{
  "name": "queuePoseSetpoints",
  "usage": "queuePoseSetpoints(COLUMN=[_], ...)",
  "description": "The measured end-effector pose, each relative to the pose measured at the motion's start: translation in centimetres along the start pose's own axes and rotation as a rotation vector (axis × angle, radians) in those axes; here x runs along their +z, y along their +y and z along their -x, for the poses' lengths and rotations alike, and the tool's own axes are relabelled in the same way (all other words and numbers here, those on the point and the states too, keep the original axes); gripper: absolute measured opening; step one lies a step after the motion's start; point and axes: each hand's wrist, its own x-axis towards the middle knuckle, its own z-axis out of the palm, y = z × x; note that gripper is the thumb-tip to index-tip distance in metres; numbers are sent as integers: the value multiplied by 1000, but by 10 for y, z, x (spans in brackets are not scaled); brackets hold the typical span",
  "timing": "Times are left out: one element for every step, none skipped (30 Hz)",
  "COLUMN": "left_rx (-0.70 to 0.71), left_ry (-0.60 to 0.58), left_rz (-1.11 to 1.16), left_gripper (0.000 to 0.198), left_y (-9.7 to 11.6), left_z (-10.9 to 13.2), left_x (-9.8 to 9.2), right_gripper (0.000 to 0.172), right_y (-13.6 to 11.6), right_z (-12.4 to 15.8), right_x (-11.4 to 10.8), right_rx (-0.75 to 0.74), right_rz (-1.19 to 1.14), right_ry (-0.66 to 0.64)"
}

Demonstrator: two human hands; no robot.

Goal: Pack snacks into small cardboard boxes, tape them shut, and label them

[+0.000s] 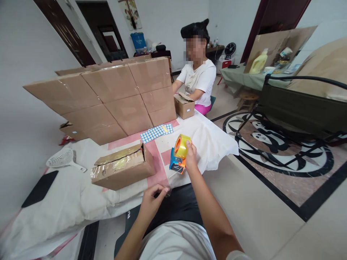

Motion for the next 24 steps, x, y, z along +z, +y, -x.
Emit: queuePoseSetpoints(left_rx=[-13,-20,-18,-7,10,28,57,102,161,226,289,339,369,377,376,368,354,334,305,265,215,157,94,28], left_ry=[-22,-39,-51,-59,-64,-69,-74,-75,-72,-60,-39,-11,19,43,63,74,71,64,55,46,37,29,22,13], left_rz=[-5,-13,-25,-41,-61,-77,-103,-149,-215,-296,-385,-473,-547,-598,-637,-667,-687,-693,-683,-658,-619,-568,-508,-442], left_gripper=[34,33,32,31,30,29,26,24,21,18,16,16,17,19,22,25,25,25,23,22,22,23,26,28], left_y=[-1,-2,-2,-2,-1,1,3,4,6,7,8,9,10,11,12,14,16,19,21,24,25,26,26,25], left_z=[2,4,6,8,11,13,16,20,24,29,34,40,45,51,56,61,65,68,71,74,76,78,79,80], left_x=[1,2,2,1,-1,-4,-9,-15,-22,-29,-36,-43,-49,-55,-61,-65,-70,-73,-76,-77,-78,-78,-77,-75], right_gripper=[44,43,44,46,50,54,57,58,59,58,58,58,58,58,58,57,56,55,55,55,56,59,61,62], right_y=[-2,-6,-10,-16,-22,-29,-36,-42,-47,-50,-50,-48,-43,-35,-27,-18,-11,-5,-2,0,-1,-3,-5,-8], right_z=[6,13,21,30,41,52,63,74,83,91,97,102,105,108,111,114,117,120,122,123,124,124,123,122], right_x=[1,1,1,0,-2,-5,-8,-11,-13,-14,-12,-9,-5,1,7,14,20,24,28,30,32,32,33,33], right_rx=[-8,-7,5,41,91,147,194,223,235,235,244,273,321,384,450,509,551,570,574,569,561,551,535,490], right_rz=[33,47,54,58,59,55,47,34,21,7,-2,-9,-18,-28,-38,-45,-52,-64,-78,-91,-96,-88,-62,-19], right_ry=[10,9,-16,-76,-157,-247,-325,-375,-396,-393,-394,-414,-448,-496,-546,-585,-603,-598,-583,-566,-557,-563,-579,-576])
